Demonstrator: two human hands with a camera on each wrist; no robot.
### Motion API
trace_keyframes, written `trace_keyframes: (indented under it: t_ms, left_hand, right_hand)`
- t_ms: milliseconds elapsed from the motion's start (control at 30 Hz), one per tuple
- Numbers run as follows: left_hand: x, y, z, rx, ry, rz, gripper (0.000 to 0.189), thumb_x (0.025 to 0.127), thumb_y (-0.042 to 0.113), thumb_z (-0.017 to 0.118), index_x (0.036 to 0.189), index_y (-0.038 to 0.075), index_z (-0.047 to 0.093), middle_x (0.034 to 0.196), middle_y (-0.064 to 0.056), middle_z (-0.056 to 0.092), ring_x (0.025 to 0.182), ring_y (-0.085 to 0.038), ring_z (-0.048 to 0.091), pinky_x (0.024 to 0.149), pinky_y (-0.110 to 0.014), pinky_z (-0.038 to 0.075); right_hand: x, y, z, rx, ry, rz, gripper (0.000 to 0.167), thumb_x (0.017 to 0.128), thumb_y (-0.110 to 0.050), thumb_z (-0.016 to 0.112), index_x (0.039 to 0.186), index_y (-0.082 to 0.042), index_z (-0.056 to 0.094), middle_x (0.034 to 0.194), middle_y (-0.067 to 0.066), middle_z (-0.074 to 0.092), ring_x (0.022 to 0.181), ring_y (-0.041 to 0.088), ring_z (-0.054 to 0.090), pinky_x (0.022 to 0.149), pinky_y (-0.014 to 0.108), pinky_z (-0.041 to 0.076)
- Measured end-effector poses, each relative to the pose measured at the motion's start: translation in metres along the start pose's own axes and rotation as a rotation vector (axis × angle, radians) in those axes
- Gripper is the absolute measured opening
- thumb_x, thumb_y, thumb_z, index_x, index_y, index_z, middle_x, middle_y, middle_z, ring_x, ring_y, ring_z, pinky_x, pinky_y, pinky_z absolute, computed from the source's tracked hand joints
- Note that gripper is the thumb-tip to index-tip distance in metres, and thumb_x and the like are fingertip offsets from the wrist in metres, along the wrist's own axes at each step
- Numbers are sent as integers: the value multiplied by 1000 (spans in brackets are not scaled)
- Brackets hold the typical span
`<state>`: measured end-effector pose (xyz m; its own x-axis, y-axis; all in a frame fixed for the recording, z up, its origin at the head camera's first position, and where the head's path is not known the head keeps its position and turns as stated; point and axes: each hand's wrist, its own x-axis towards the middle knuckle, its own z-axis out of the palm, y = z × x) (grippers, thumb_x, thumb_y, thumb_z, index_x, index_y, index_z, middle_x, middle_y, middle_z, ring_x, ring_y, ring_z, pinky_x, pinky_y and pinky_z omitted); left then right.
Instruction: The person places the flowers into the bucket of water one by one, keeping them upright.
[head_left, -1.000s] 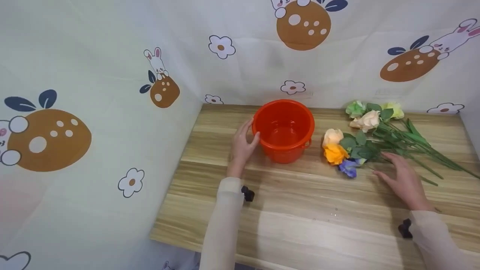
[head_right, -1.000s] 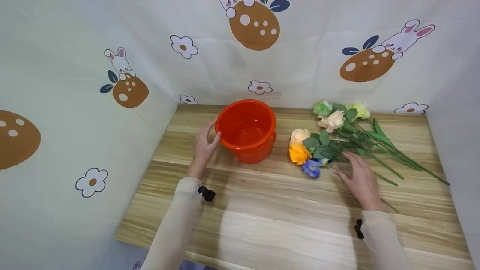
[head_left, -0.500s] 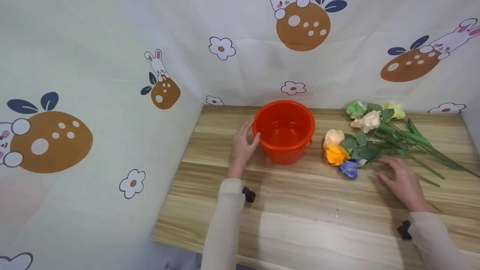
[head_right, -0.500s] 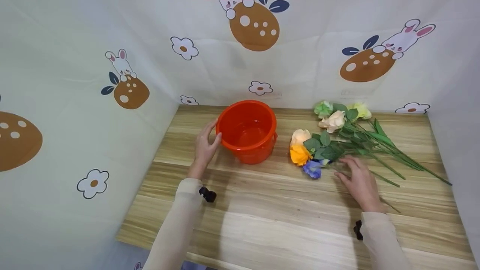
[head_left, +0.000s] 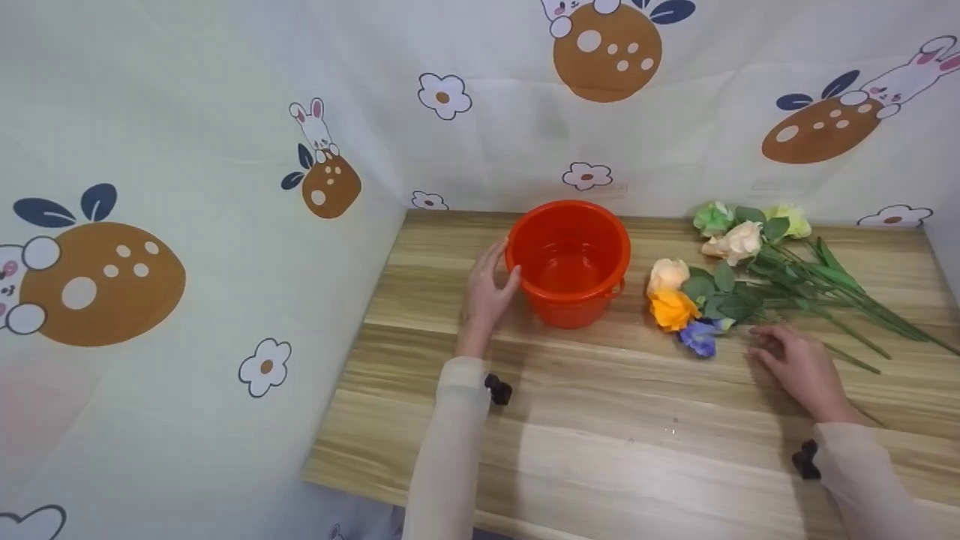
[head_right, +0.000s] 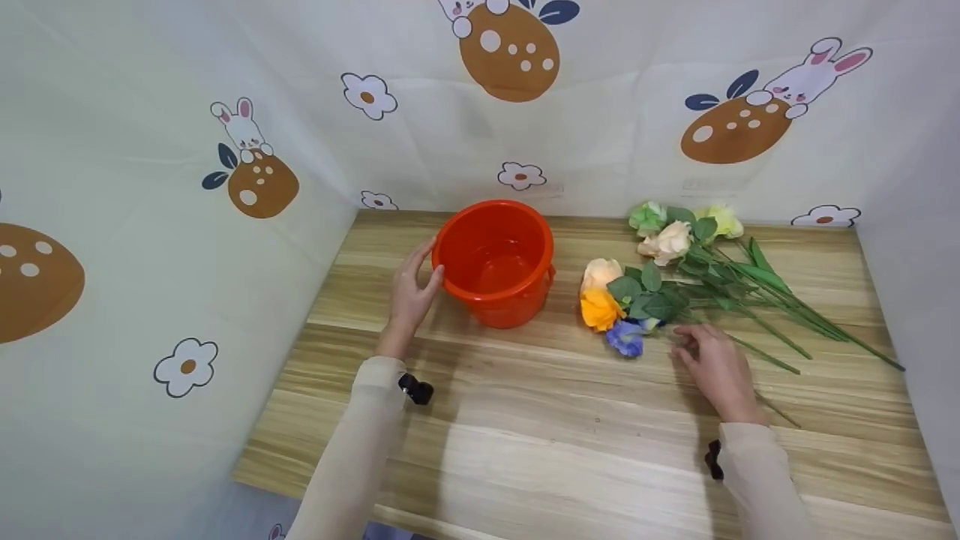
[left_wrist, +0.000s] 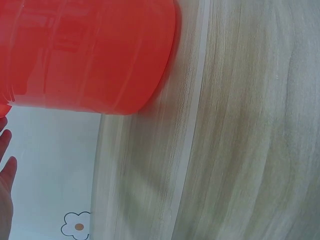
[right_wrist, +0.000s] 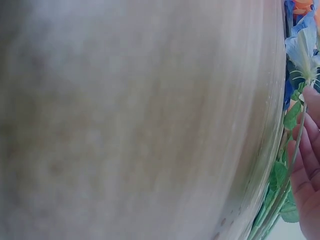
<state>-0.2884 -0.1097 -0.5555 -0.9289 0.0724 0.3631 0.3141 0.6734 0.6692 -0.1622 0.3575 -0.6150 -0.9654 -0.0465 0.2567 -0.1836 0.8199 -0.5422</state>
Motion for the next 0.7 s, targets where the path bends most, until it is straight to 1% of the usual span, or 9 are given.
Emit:
trace_keyframes:
  t_ms: [100,167,233,433,567,700]
  left_hand:
    - [0,0,-1,4,-7,-7,56,95,36,58,147,16,51,150,-11,52,142,-25,46,120,-42,37]
    - [0,1,-1,7,-10,-10,56,96,37,58,147,16,50,151,-10,51,143,-24,45,120,-41,37]
    - [-1,1,-1,12,-12,-15,56,96,37,58,147,17,50,151,-7,51,143,-23,45,120,-41,37]
    - [-1,1,0,21,-8,-18,56,96,37,58,148,18,50,152,-3,51,143,-21,45,120,-38,36]
    - [0,1,0,20,-9,-10,56,96,37,58,147,17,50,152,-4,51,142,-22,46,119,-39,38]
    - [1,-1,0,22,9,23,55,95,35,59,145,15,52,150,-7,53,140,-23,48,119,-38,38]
  right_hand:
    - [0,-1,0,-2,-8,-4,19,84,-3,75,103,1,72,93,20,72,84,40,67,74,44,52]
    - [1,-1,-1,-7,-16,-10,15,85,-2,74,99,1,73,93,21,71,86,44,67,76,56,51]
    - [1,-2,-2,-9,-27,-11,12,85,0,73,97,1,73,94,23,71,89,47,66,78,62,50]
    - [2,-3,-4,-18,-29,-8,10,85,3,71,95,0,74,96,27,71,90,52,65,76,64,49]
    - [4,-4,-6,-26,-17,-4,9,86,1,71,94,-1,74,95,26,72,88,50,66,74,63,49]
    - [5,-6,-9,-32,-4,-10,7,86,-1,73,93,-2,74,92,24,73,84,48,67,69,58,50]
